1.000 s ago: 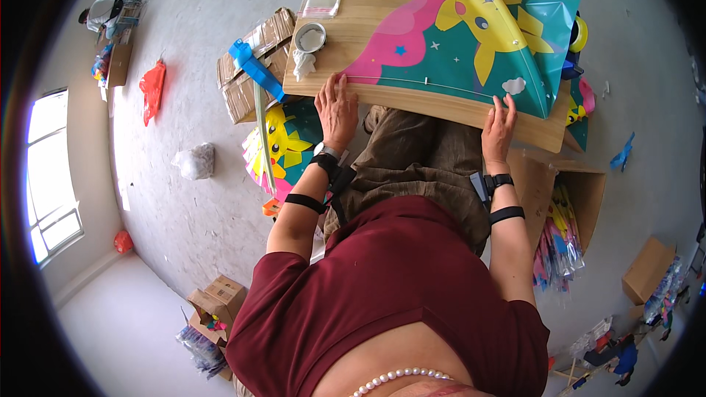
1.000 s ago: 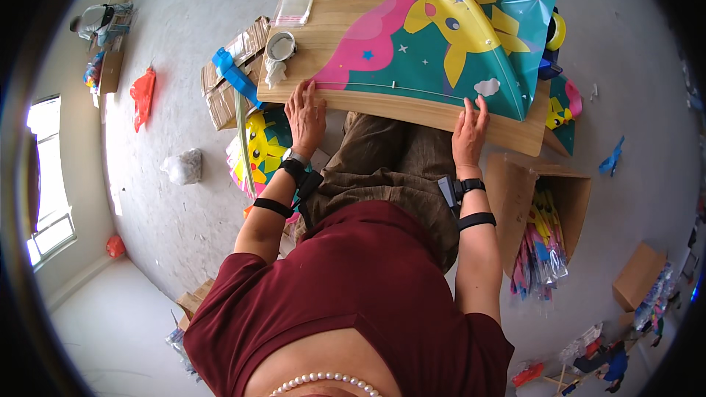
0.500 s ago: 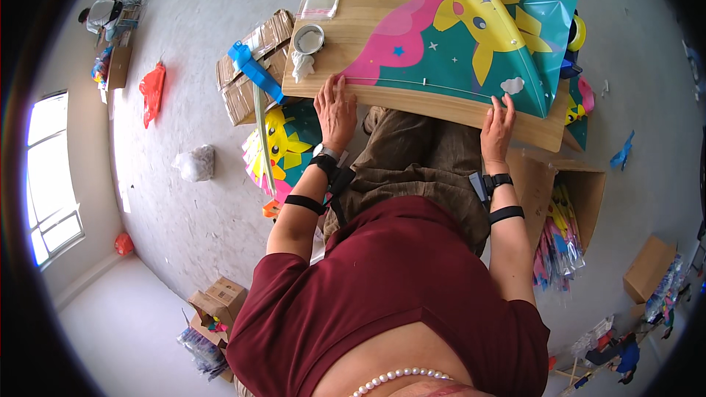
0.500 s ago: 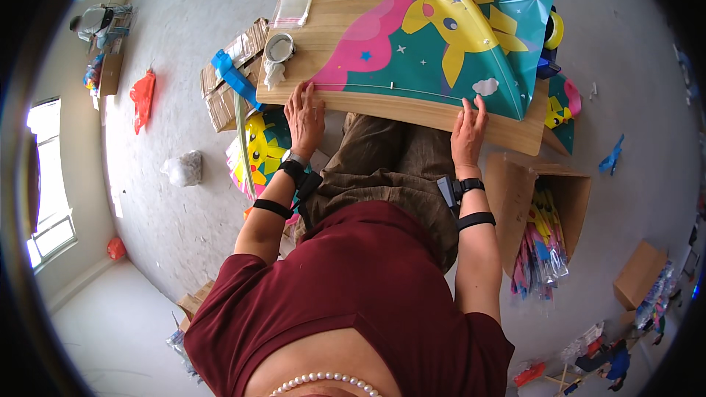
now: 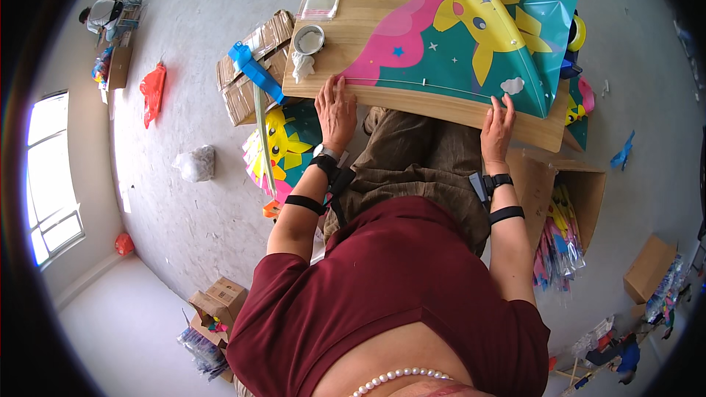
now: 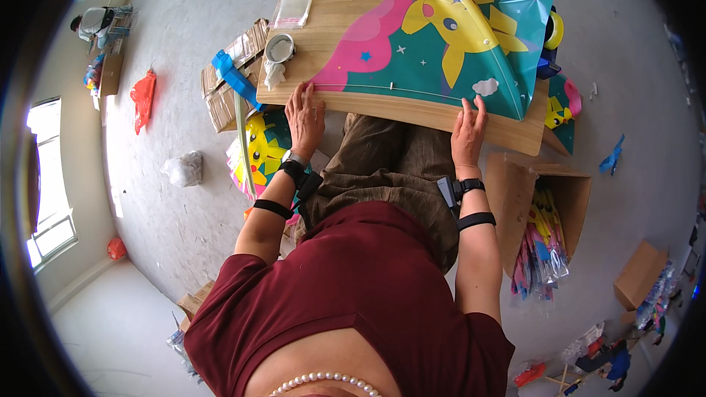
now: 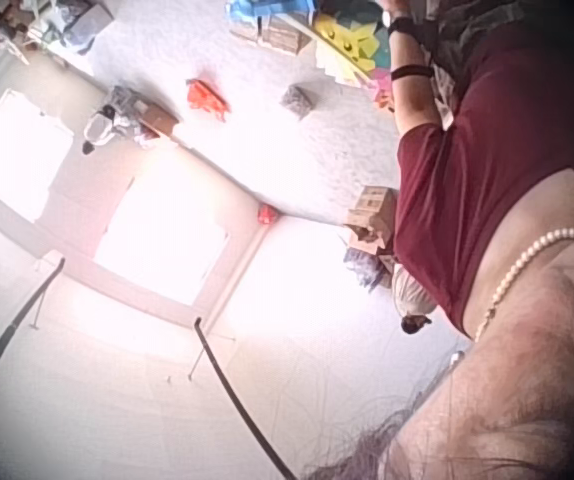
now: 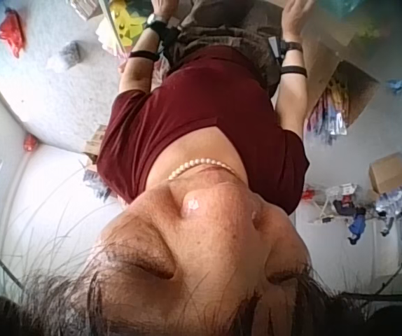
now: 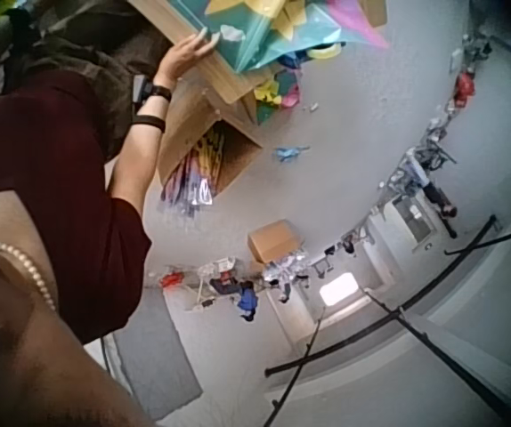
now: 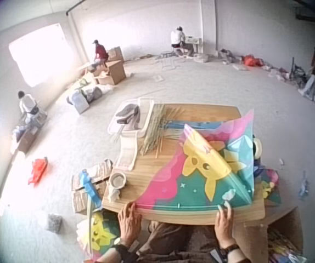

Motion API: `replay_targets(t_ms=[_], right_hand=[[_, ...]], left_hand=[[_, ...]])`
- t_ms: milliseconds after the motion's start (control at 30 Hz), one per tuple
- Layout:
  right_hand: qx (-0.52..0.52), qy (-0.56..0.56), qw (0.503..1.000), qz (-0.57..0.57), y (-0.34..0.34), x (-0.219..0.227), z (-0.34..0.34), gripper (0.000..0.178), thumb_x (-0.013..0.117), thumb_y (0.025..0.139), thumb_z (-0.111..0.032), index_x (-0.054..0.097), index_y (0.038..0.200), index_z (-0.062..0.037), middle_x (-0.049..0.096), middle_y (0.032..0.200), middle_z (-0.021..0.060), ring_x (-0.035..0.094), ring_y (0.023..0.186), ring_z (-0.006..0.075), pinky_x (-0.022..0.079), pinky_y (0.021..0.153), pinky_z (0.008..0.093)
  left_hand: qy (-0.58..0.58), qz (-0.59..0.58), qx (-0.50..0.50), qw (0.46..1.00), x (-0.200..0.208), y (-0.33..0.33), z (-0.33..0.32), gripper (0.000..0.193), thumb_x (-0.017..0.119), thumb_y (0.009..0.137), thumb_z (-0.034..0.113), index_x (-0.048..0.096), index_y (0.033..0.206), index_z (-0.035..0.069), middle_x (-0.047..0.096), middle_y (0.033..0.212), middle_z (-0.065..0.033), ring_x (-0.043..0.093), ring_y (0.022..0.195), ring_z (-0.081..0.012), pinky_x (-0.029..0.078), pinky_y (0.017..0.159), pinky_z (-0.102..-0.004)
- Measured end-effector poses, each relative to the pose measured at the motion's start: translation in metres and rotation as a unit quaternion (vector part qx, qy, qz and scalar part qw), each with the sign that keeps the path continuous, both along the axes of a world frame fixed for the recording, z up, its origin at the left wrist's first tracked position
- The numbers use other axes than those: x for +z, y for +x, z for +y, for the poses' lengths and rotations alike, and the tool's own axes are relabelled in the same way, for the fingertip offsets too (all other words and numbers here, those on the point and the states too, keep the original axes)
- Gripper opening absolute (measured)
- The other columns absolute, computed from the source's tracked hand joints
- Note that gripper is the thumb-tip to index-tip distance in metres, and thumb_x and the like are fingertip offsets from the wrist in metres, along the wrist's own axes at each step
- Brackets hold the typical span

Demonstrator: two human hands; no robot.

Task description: The person assembles a Pikachu-themed kite by attaching a thin rod to the kite's surface using a tape dispenser. They smooth the kite material, fold the edges, and secure the rod with tape. The person then attaches a string to the kite's frame.

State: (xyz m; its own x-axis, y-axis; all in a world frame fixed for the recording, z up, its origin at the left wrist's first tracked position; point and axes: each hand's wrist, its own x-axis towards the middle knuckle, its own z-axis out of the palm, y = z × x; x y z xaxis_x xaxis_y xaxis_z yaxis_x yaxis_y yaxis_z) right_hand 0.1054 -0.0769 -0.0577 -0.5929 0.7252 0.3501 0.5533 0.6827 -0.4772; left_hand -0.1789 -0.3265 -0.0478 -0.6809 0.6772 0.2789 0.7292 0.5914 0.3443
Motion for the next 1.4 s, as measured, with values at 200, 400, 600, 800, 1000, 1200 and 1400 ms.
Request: replay_targets(t_ms=[200,400,600,800,1000,1200,1400], right_hand=[[0.002,0.001,1.0,0.003,0.0,-0.002,0.001,0.031,0.052,0.103,-0.01,0.057,0.133,-0.0041,0.043,0.146,0.0177,0.046,0.133,0.0371,0.041,0.109,0.0471],[0.001,0.006,1.0,-0.002,0.0,0.0,0.001,0.031,0.052,0.103,-0.009,0.057,0.133,-0.0044,0.043,0.146,0.0177,0.045,0.133,0.0374,0.041,0.109,0.0472],[0.001,0.002,1.0,-0.005,0.001,-0.002,0.001,0.033,0.052,0.103,-0.009,0.055,0.135,-0.0046,0.043,0.146,0.0179,0.045,0.134,0.0379,0.041,0.109,0.0473],[0.0,0.009,1.0,-0.006,0.001,-0.001,0.0,0.034,0.053,0.103,-0.01,0.052,0.135,-0.0013,0.043,0.146,0.0183,0.046,0.131,0.039,0.042,0.108,0.0485],[-0.005,-0.028,0.999,0.037,0.0,0.002,0.0,0.036,0.053,0.102,-0.01,0.05,0.138,-0.0015,0.043,0.145,0.0192,0.045,0.132,0.0403,0.041,0.109,0.0485],[-0.049,0.12,0.988,0.079,-0.011,0.058,0.071,0.038,0.056,0.101,-0.014,0.053,0.139,-0.0077,0.046,0.144,0.0184,0.044,0.134,0.0411,0.034,0.113,0.0565],[-0.123,0.211,0.969,0.035,-0.032,0.096,0.26,0.027,0.065,0.095,-0.023,0.069,0.122,-0.0243,0.062,0.12,0.0134,0.055,0.12,0.0338,0.036,0.111,0.0577]], left_hand=[[0.002,-0.006,-0.001,1.0,-0.001,0.0,0.0,0.054,0.059,0.094,0.022,0.048,0.143,0.003,0.045,0.149,-0.0192,0.04,0.138,-0.0366,0.028,0.117,-0.0487],[-0.004,-0.005,0.001,1.0,0.001,0.0,0.0,0.054,0.059,0.094,0.023,0.048,0.143,0.003,0.044,0.149,-0.0191,0.04,0.139,-0.0366,0.028,0.117,-0.0485],[-0.002,-0.002,-0.002,1.0,0.002,0.0,-0.001,0.055,0.061,0.094,0.022,0.048,0.144,0.003,0.045,0.148,-0.0181,0.041,0.138,-0.036,0.029,0.116,-0.048],[0.0,-0.018,0.001,1.0,0.005,0.001,0.001,0.057,0.063,0.093,0.021,0.046,0.145,0.004,0.045,0.148,-0.0178,0.041,0.138,-0.0364,0.029,0.116,-0.0475],[-0.009,-0.015,-0.001,1.0,0.005,-0.002,-0.003,0.059,0.063,0.094,0.023,0.044,0.147,0.005,0.042,0.151,-0.02,0.04,0.138,-0.0389,0.03,0.115,-0.0481],[0.0,-0.004,-0.017,1.0,0.015,-0.005,-0.006,0.059,0.061,0.096,0.022,0.042,0.149,0.006,0.041,0.153,-0.0199,0.038,0.14,-0.0385,0.027,0.115,-0.0494],[0.008,-0.018,-0.05,0.999,0.039,0.0,0.012,0.058,0.062,0.095,0.018,0.043,0.149,0.007,0.038,0.155,-0.0197,0.037,0.14,-0.0402,0.028,0.115,-0.0514]])
